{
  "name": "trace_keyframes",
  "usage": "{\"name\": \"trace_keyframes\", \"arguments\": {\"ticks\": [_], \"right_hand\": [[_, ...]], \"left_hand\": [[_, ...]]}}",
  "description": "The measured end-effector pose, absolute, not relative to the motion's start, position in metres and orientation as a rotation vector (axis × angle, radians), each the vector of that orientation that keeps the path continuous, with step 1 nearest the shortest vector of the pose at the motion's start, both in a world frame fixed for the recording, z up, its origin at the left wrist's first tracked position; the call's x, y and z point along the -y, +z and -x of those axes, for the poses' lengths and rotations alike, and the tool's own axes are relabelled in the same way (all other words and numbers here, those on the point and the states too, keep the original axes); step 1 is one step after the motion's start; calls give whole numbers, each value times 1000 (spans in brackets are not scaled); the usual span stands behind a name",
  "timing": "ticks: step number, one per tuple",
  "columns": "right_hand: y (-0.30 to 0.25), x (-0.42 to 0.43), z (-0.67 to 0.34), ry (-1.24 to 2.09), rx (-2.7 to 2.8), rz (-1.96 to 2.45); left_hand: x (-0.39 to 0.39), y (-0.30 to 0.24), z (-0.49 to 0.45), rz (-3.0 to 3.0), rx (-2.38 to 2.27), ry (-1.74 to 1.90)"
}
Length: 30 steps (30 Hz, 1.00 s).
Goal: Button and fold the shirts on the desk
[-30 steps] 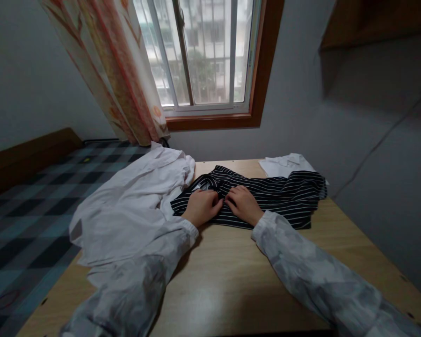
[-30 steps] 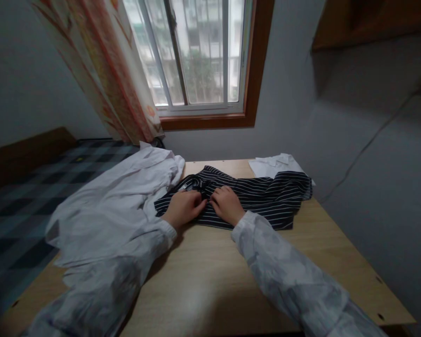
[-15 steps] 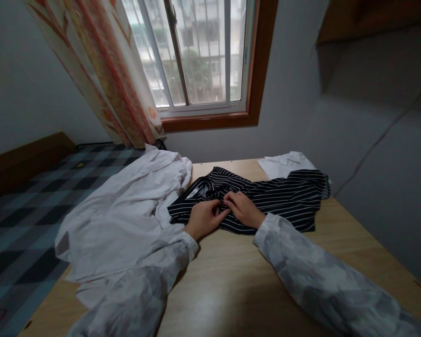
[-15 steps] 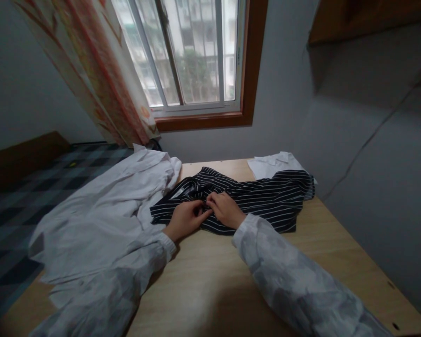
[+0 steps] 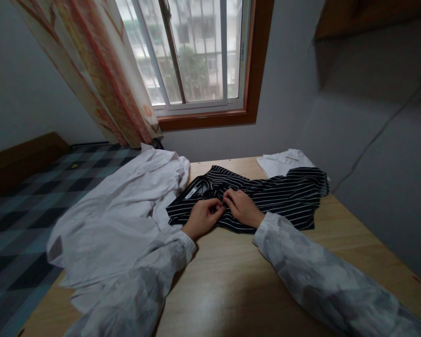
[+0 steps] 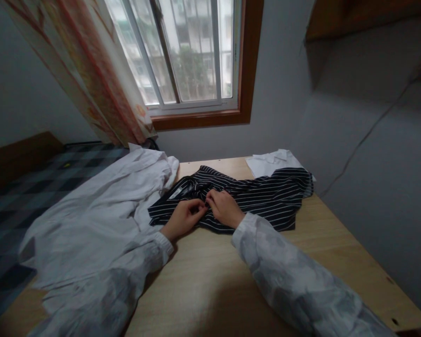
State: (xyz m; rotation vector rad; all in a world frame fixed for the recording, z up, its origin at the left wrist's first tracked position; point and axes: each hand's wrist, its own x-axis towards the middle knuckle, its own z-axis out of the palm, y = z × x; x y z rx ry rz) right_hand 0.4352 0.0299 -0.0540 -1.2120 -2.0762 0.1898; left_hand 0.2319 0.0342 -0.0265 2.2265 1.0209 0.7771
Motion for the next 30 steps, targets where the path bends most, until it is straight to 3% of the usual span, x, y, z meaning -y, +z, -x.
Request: {"name": "trace_keyframes", "arguments": {"ticks": [11, 18, 30], "right_hand": [[-45, -29, -462, 148, 1761, 1221], [-36, -10, -495, 48, 2212, 1063], [-41, -10, -487, 159, 2063, 1094]], "left_hand": [[-31, -16, -231, -2264, -931, 1032], [-30, -20, -229, -2253, -1084, 927], [-26, -20, -233, -2524, -1335, 878]]}}
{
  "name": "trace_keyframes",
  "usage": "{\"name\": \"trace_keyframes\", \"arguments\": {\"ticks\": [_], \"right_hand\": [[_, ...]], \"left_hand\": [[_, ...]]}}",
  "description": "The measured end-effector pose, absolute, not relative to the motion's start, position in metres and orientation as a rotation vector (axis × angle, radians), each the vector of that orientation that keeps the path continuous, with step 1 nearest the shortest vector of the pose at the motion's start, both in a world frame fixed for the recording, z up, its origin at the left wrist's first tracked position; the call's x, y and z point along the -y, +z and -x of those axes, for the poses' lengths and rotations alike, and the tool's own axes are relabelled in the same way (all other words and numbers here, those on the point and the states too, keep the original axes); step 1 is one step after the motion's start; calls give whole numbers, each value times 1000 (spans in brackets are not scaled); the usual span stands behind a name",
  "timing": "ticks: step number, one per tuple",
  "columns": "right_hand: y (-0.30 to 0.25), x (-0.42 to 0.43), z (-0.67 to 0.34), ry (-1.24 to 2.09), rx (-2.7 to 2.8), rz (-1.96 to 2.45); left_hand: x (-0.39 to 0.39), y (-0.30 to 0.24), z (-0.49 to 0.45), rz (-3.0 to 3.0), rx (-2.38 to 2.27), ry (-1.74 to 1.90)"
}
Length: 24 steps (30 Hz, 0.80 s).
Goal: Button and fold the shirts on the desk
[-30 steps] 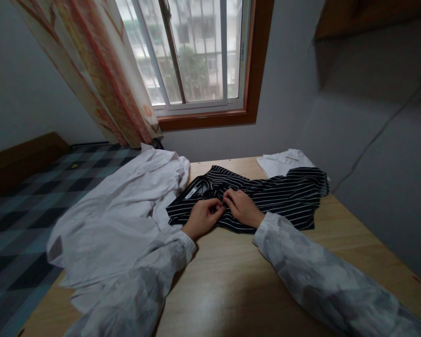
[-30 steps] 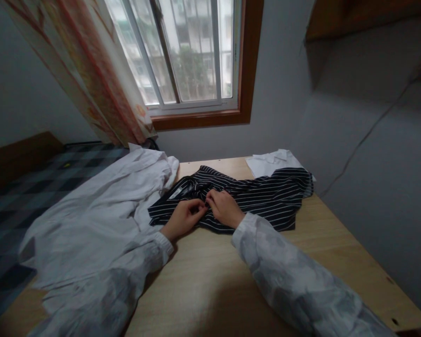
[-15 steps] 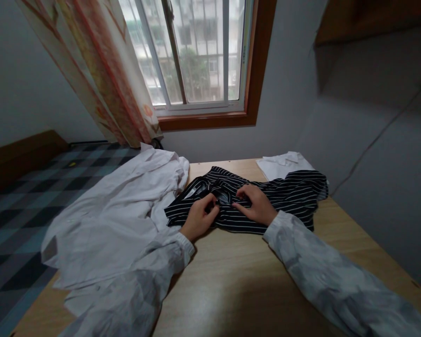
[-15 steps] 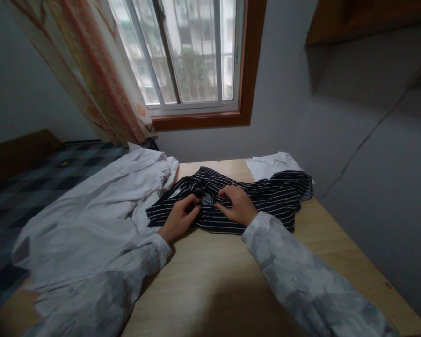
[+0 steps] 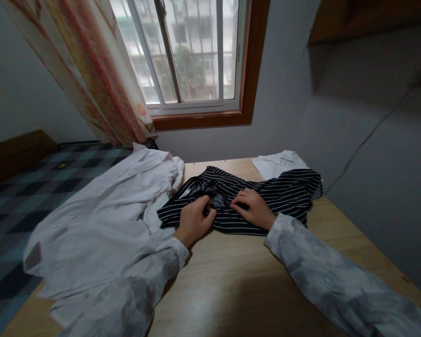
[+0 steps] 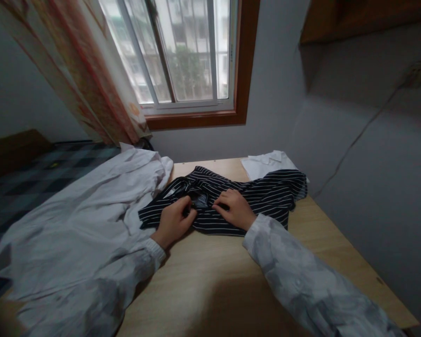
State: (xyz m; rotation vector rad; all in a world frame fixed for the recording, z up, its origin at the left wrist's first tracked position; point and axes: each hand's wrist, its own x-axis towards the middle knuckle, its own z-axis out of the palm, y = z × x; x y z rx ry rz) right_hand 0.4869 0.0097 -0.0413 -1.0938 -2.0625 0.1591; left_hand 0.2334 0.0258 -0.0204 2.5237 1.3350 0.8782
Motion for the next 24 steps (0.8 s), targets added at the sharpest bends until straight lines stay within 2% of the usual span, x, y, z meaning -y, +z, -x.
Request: {"name": "trace_keyframes", "arguments": {"ticks": [7, 12, 24], "right_hand": [[-41, -11, -478, 207, 1819, 1105], [-47, -13, -468, 358, 1657, 1134], [-52, -9, -458, 567, 1597, 1122]], "left_hand": [[-18, -13, -242, -2552, -1315, 1158], [-9, -19, -256, -2440, -1260, 961], [-25, -33, -256, -2130, -1104, 947]]}}
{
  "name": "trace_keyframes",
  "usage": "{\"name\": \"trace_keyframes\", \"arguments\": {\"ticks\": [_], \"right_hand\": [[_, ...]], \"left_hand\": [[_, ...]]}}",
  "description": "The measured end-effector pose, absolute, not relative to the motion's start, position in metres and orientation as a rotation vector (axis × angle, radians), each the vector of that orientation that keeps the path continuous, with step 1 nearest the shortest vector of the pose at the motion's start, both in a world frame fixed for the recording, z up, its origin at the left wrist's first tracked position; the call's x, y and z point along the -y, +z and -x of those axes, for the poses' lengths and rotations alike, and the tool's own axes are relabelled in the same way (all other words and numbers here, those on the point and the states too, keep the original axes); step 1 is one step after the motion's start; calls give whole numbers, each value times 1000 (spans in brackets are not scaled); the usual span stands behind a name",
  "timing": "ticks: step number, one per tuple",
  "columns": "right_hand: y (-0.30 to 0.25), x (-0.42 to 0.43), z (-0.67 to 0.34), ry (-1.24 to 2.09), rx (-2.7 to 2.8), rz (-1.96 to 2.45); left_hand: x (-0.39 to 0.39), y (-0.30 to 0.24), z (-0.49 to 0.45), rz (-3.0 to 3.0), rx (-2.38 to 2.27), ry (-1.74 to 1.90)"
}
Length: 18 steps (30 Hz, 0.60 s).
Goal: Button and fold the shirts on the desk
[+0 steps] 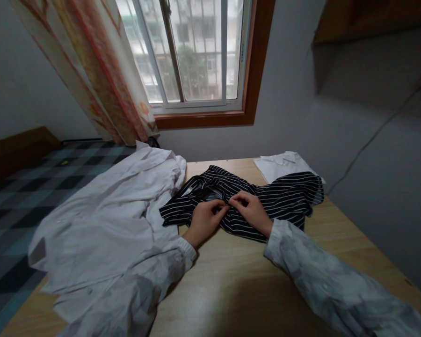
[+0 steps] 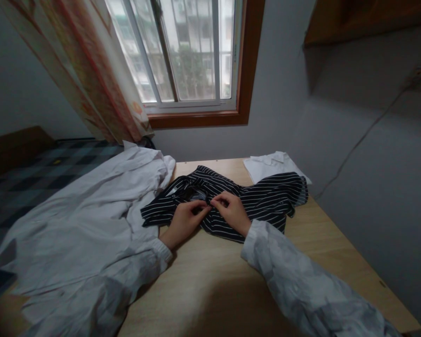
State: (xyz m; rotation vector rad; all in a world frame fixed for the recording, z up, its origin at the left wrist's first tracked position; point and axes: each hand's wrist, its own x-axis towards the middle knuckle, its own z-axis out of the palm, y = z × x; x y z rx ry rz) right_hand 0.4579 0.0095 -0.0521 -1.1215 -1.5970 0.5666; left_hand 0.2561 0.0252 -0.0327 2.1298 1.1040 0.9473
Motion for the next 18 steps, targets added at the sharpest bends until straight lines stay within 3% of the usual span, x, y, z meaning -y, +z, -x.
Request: {"name": "trace_keyframes", "arguments": {"ticks": [18], "right_hand": [[-50, -9, -462, 779, 1691, 1044]], "left_hand": [[-22, -32, -255, -2152, -1147, 1058]]}}
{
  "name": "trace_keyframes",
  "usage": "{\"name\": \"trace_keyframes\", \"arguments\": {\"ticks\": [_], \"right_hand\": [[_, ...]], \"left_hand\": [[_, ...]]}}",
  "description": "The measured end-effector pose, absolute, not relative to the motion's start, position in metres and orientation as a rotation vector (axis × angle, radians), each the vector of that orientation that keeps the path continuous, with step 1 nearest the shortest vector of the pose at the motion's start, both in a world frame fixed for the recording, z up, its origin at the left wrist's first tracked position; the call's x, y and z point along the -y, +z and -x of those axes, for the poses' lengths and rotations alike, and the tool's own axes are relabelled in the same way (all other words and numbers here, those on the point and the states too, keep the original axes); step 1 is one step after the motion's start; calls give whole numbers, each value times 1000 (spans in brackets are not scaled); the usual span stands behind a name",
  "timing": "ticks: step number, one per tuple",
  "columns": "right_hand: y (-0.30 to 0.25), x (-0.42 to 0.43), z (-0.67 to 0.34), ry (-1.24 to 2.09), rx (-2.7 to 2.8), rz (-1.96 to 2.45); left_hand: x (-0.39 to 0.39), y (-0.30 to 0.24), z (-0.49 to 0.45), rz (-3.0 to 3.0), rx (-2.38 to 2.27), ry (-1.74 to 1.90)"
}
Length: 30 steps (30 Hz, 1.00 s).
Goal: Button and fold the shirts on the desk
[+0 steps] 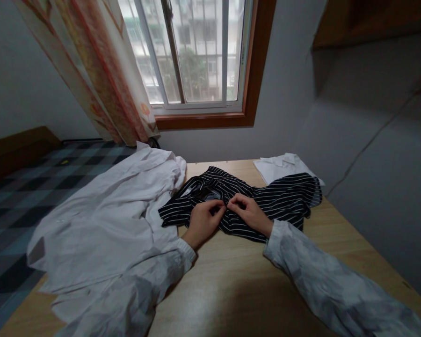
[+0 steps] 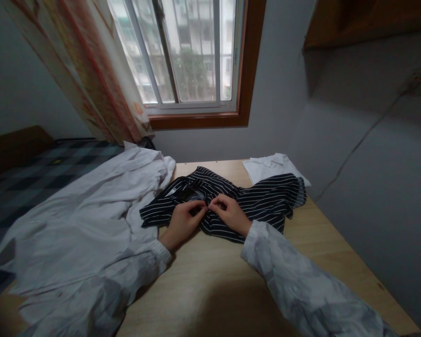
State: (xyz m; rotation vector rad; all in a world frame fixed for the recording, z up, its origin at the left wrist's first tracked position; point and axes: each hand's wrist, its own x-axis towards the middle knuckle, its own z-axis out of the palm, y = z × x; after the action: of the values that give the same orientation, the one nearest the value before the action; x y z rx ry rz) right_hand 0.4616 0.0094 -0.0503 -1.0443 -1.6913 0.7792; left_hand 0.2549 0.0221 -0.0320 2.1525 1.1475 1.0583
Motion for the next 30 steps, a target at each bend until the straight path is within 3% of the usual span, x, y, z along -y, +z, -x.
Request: {"name": "trace_keyframes", "arguments": {"ticks": [20, 30], "right_hand": [[-53, -14, -463, 553, 1513, 1198], [-39, 7, -514, -47, 2017, 1162]], "left_hand": [[-22, -33, -255, -2137, -959, 986], [-22, -26, -253, -1953, -1282, 1105]]}}
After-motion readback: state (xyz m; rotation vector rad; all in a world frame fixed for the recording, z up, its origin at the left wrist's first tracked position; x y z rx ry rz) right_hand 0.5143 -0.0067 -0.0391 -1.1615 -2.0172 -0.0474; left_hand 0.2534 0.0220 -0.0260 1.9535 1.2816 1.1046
